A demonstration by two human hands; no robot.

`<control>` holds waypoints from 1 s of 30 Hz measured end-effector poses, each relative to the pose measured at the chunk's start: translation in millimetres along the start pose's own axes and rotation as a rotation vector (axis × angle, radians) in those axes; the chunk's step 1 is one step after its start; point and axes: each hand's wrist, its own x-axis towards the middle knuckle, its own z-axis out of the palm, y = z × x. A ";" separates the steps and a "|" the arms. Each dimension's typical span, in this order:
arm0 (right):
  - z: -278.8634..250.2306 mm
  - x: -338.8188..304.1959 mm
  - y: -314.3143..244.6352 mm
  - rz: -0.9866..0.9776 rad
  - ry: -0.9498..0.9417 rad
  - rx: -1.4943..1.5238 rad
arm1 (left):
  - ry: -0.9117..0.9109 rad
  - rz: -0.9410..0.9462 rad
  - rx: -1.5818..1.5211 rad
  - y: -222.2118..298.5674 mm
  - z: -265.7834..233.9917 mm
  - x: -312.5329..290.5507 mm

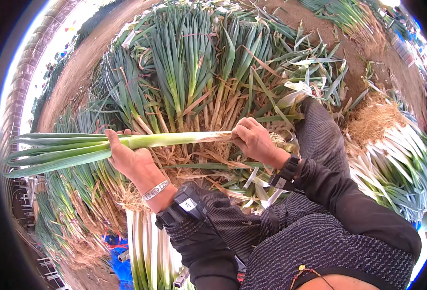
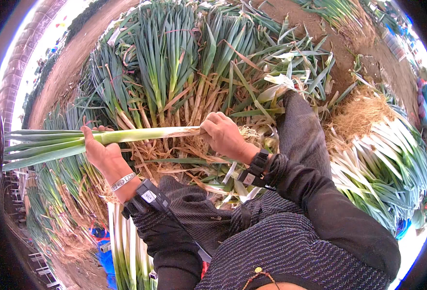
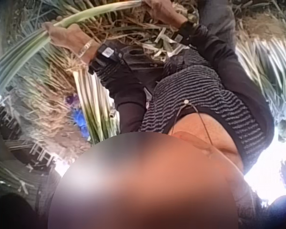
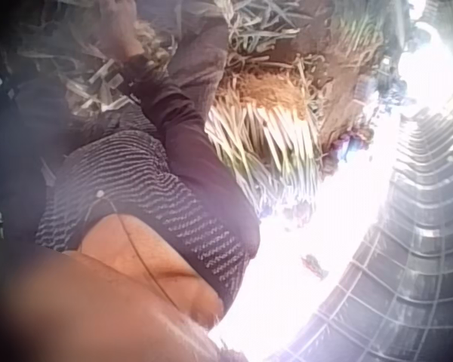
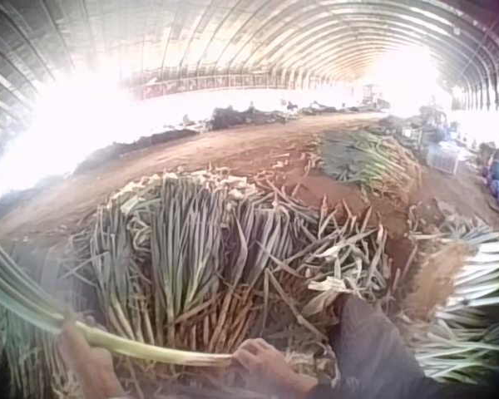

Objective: Preparing scallions for bundling by peeling back outer layers and cleaning the stalks.

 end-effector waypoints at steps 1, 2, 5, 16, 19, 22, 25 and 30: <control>-0.3 0.6 0.5 0.002 0.004 -0.003 | 0.003 -0.072 -0.030 0.2 0.7 -3.2; -0.1 3.2 -2.4 -0.010 0.022 0.005 | 0.005 -0.142 -0.059 1.8 2.3 -6.2; 8.2 15.7 -25.0 -0.032 0.049 -0.043 | -0.044 -0.259 -0.161 -6.2 -1.0 -4.0; 14.6 101.4 -59.3 0.075 -0.144 -0.167 | -0.237 -0.395 -0.166 -53.0 15.4 -59.1; 0.0 109.2 -75.0 0.094 -0.180 -0.107 | -0.422 -0.366 -0.243 -51.0 15.2 -62.3; 2.9 107.2 -78.8 0.092 -0.151 -0.037 | -0.480 -0.381 -0.265 -44.9 17.4 -61.1; 12.5 95.3 -81.5 0.073 -0.075 0.072 | -0.541 -0.331 -0.310 -41.0 12.1 -58.8; 9.3 74.2 -56.0 0.122 -0.127 0.068 | -0.454 -0.209 -0.205 -28.8 18.9 -76.7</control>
